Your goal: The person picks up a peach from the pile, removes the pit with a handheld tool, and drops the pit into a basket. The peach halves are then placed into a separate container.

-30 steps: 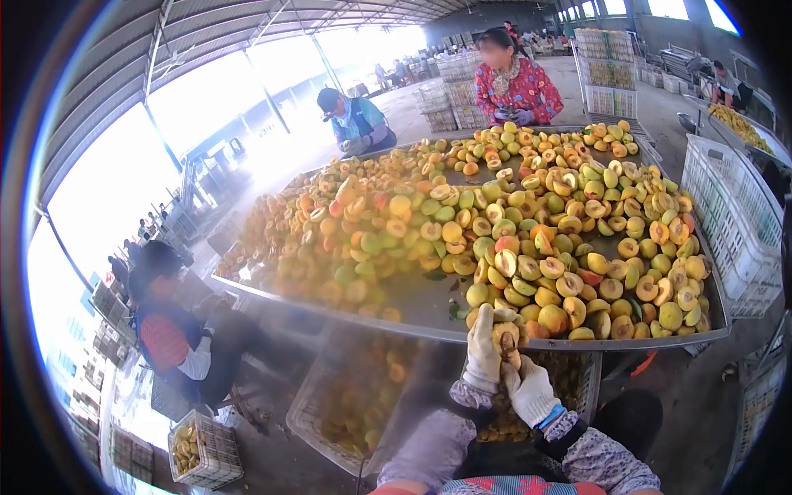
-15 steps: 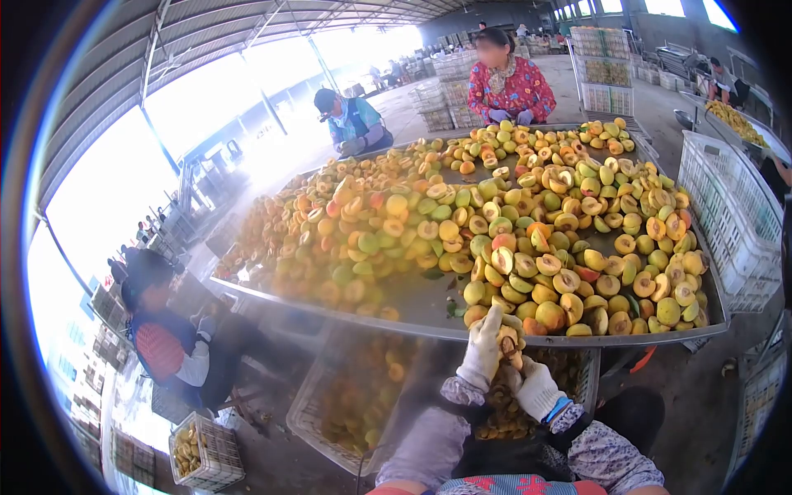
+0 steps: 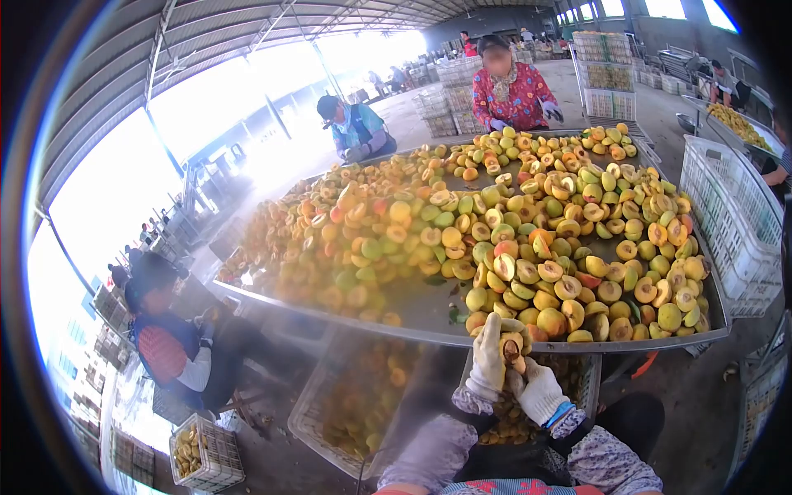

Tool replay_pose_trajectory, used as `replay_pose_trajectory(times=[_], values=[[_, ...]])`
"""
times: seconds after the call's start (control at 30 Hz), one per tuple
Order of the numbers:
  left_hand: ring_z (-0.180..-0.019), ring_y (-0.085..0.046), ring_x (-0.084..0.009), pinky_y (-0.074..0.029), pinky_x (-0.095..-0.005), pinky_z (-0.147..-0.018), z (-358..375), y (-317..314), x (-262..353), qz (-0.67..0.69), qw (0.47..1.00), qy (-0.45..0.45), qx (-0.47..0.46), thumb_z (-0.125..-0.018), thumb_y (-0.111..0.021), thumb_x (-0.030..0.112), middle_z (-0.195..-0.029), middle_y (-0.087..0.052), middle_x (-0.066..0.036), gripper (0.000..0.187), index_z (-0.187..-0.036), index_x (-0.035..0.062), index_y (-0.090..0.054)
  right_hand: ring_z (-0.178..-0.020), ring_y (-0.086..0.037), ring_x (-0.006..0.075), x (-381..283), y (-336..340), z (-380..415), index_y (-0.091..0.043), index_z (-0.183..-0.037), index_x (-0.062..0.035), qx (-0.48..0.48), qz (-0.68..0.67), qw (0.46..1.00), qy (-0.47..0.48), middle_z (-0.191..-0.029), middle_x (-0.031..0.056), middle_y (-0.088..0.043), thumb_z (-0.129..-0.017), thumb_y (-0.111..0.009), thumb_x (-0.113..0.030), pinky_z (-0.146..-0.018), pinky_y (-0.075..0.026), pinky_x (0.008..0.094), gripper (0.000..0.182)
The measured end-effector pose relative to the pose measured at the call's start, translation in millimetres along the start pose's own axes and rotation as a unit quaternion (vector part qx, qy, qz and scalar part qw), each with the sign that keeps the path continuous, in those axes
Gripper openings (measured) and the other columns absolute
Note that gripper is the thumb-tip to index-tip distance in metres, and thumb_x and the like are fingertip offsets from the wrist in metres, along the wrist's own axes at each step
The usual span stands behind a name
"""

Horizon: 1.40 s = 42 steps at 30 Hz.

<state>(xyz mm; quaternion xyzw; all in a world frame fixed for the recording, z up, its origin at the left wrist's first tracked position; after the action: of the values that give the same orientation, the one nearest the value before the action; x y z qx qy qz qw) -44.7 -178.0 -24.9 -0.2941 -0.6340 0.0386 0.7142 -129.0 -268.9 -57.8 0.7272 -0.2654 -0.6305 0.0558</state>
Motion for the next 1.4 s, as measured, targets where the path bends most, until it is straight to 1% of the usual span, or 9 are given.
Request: replay_pose_trajectory(times=[0.3,0.37,0.4,0.47,0.53,0.6,0.7,1.13,1.4], values=[[-0.068,-0.062,-0.0151,-0.050,-0.0277,-0.065,-4,4,3,-0.120,0.989,0.052,-0.070,-0.106,-0.043,0.041,-0.077,-0.063,-0.007,0.047,-0.097,-0.0002,-0.064,-0.084,-0.067,0.0420,54,-39,6,-0.066,-0.112,-0.0029,-0.051,-0.108,0.993,0.006,-0.091,0.0253,-0.069,-0.101,-0.050,-0.030,-0.066,-0.054,0.0461,0.033],[-0.078,-0.064,-0.0167,-0.052,-0.0285,-0.073,-10,5,-6,-0.070,0.996,-0.023,-0.054,-0.108,-0.041,0.034,-0.091,-0.063,-0.010,0.041,-0.105,-0.0016,-0.062,-0.086,-0.069,0.0331,62,-48,5,-0.065,-0.120,-0.0046,0.006,-0.030,0.999,-0.023,-0.102,0.0179,-0.070,-0.103,-0.049,-0.028,-0.070,-0.055,0.0402,0.033],[-0.091,-0.065,-0.0195,-0.053,-0.0303,-0.081,-7,4,-3,-0.252,0.931,-0.243,-0.104,-0.108,-0.040,0.025,-0.108,-0.061,-0.014,0.035,-0.116,-0.0042,-0.058,-0.080,-0.054,0.0094,68,-42,3,-0.064,-0.104,0.0013,-0.034,-0.187,0.981,-0.049,-0.081,0.0046,-0.065,-0.106,-0.047,-0.030,-0.070,-0.047,0.0303,0.036],[-0.097,-0.063,-0.0227,-0.053,-0.0320,-0.083,-6,4,-5,-0.440,0.779,-0.443,-0.051,-0.104,-0.042,0.009,-0.111,-0.058,-0.015,0.028,-0.125,-0.0072,-0.053,-0.078,-0.051,0.0079,1,-8,1,-0.064,-0.103,0.0007,-0.062,-0.244,0.961,-0.111,-0.079,0.0018,-0.062,-0.105,-0.050,-0.033,-0.069,-0.046,0.0291,0.036],[-0.080,-0.063,-0.0227,-0.056,-0.0317,-0.071,-7,-1,3,-0.299,0.903,-0.295,-0.086,-0.105,-0.046,0.026,-0.099,-0.059,-0.014,0.032,-0.119,-0.0011,-0.054,-0.078,-0.051,0.0090,-10,-3,0,-0.064,-0.104,0.0013,-0.079,-0.228,0.964,-0.112,-0.080,0.0013,-0.061,-0.103,-0.054,-0.034,-0.069,-0.046,0.0297,0.036],[-0.069,-0.063,-0.0260,-0.055,-0.0375,-0.054,-13,6,-7,0.079,0.995,0.037,0.041,-0.101,-0.044,0.058,-0.088,-0.060,-0.016,0.059,-0.120,0.0030,-0.051,-0.081,-0.065,0.0268,6,-8,-1,-0.063,-0.106,0.0006,-0.042,-0.083,0.994,-0.064,-0.086,0.0163,-0.069,-0.100,-0.057,-0.028,-0.074,-0.050,0.0350,0.030],[-0.075,-0.065,-0.0258,-0.056,-0.0357,-0.064,-14,14,-3,0.077,0.995,0.057,0.005,-0.099,-0.044,0.061,-0.093,-0.064,-0.011,0.058,-0.113,0.0062,-0.059,-0.090,-0.063,0.0468,2,-2,0,-0.062,-0.104,-0.0029,-0.014,0.013,0.998,-0.067,-0.089,0.0270,-0.066,-0.098,-0.055,-0.042,-0.075,-0.050,0.0510,0.040],[-0.062,-0.062,-0.0253,-0.052,-0.0316,-0.055,-5,0,-1,-0.005,0.999,0.023,0.025,-0.102,-0.030,0.063,-0.081,-0.063,-0.018,0.073,-0.104,-0.0045,-0.058,-0.084,-0.064,0.0448,-3,8,-4,-0.061,-0.103,-0.0052,-0.063,0.101,0.991,-0.066,-0.084,0.0232,-0.067,-0.096,-0.057,-0.038,-0.073,-0.050,0.0528,0.034],[-0.049,-0.057,-0.0206,-0.050,-0.0287,-0.053,-1,-1,0,-0.087,0.996,0.018,0.011,-0.103,-0.030,0.061,-0.074,-0.063,-0.015,0.072,-0.095,-0.0042,-0.061,-0.088,-0.064,0.0455,10,-13,5,-0.062,-0.102,-0.0016,-0.052,-0.095,0.993,-0.047,-0.085,0.0253,-0.066,-0.097,-0.059,-0.031,-0.074,-0.052,0.0484,0.030]])
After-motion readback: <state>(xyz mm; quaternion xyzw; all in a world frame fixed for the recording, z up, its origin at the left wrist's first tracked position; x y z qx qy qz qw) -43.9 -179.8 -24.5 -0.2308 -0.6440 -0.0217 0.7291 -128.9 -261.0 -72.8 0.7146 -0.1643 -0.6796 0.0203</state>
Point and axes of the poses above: each hand's wrist, its own z-axis away from the middle knuckle, its own y-axis out of the back of the hand, x = y × z, the point moved 3 cm from there along -z, towards the middle knuckle
